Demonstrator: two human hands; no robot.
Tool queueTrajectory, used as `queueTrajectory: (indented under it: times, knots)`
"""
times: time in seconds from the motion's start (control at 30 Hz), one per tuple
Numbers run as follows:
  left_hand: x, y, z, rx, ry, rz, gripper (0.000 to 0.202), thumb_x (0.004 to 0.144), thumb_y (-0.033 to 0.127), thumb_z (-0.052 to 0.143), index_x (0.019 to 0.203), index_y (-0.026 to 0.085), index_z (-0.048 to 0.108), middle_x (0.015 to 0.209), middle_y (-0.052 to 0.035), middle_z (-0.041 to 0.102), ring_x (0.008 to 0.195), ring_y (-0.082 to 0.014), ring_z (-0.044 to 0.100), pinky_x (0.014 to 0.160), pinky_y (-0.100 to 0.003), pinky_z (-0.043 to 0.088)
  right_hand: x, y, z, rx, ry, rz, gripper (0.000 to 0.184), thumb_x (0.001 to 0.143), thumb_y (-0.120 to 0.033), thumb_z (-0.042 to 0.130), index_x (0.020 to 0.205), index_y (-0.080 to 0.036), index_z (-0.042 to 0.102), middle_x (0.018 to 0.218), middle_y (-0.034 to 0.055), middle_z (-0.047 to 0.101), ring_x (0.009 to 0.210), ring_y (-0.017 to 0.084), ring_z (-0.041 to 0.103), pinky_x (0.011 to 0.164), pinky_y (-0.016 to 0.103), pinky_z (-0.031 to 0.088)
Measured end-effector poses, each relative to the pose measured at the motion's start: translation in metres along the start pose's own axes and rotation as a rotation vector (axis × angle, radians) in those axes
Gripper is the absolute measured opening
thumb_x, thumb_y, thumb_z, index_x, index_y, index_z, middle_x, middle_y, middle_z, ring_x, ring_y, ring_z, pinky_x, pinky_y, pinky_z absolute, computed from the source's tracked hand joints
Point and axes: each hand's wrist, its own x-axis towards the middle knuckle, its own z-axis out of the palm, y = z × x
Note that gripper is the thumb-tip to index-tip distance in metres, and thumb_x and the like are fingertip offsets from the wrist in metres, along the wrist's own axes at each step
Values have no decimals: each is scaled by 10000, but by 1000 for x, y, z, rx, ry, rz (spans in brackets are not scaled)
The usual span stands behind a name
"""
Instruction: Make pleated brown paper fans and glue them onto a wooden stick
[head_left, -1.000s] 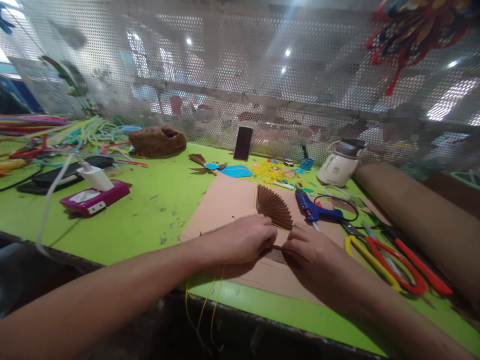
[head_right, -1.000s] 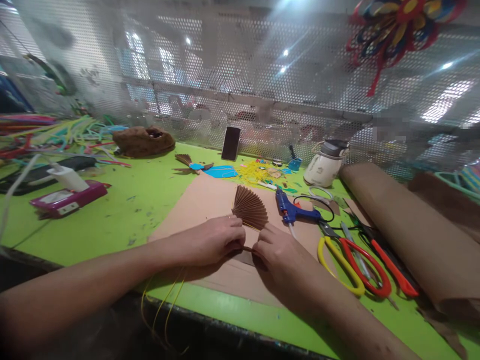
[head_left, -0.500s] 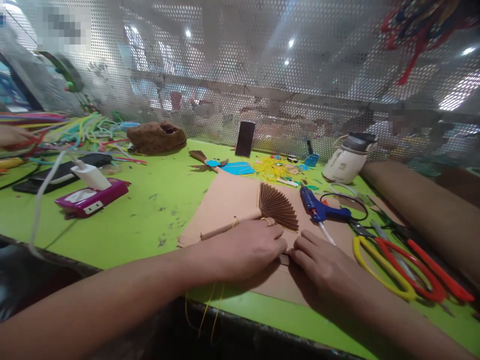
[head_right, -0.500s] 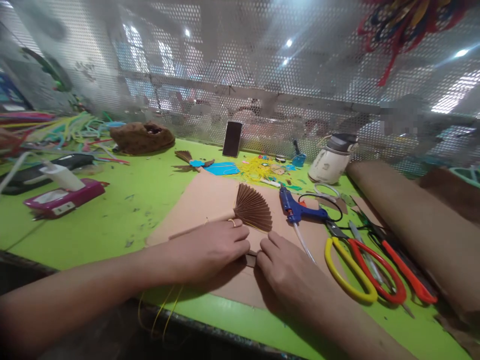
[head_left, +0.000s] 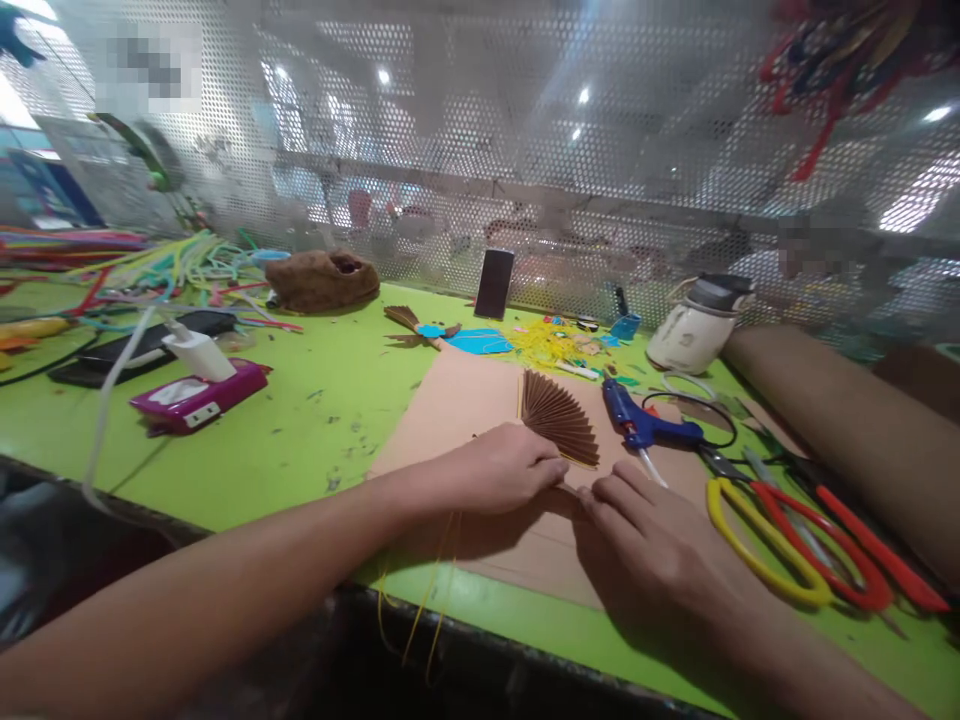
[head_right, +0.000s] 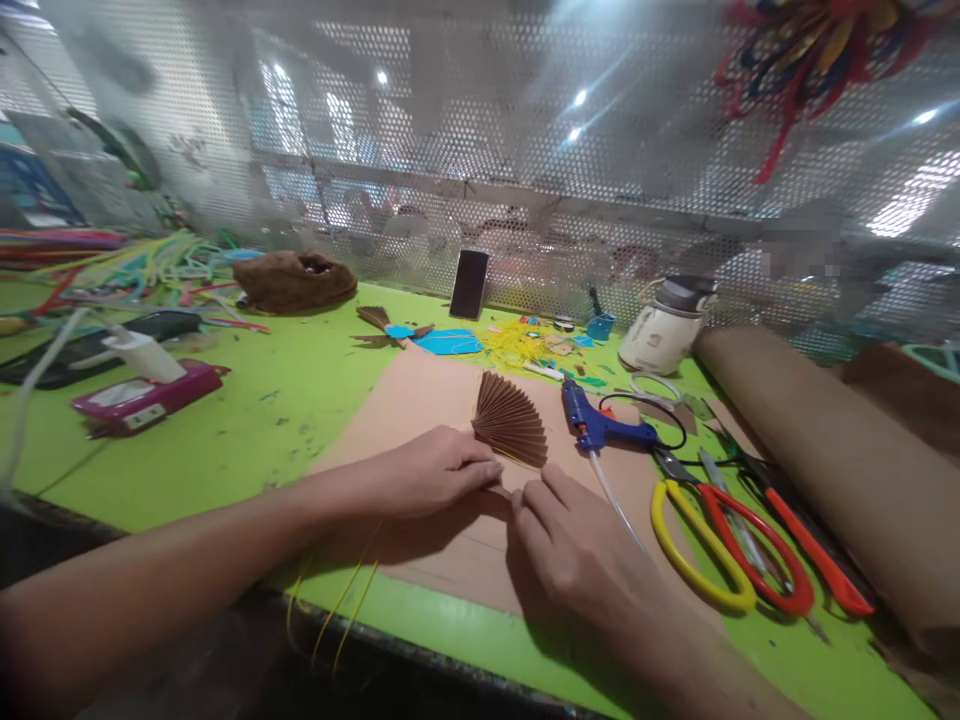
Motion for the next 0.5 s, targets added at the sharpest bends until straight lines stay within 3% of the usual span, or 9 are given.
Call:
queueTrajectory:
  times: [0.17,0.3,0.4,0.5]
  knots:
    - [-3,0,-2,-267,-146,-21,353,891,359,391,694,143,589,722,-11,610,686,-130,535,635,-233,392,3,-1,3,66,119,42,221,808,-55,444,667,-178,561,684,80,501,676,213,411,633,395,389]
    - [-1,-5,1,-326,-225,-41,383,913,350,378,639,153,560,626,-11,621,619,-121,545,663,-240,412,5,1,-2,309,139,182,123,812,-101,498,836,-161,603,800,92,565,764,220,481,690,383,430]
    - [-2,-6,2,-315,-214,-5,409,919,351,376,602,161,551,577,-7,613,613,-121,540,693,-241,415,7,8,-15,509,153,354,213,802,-161,564,1014,-172,588,981,102,598,918,230,528,779,364,452]
    - [-6,0,1,-274,-175,21,376,921,340,366,667,161,578,624,-8,619,610,-120,533,662,-239,408,8,13,-23,671,102,453,157,827,-225,562,970,-203,623,949,77,636,878,211,571,745,325,467]
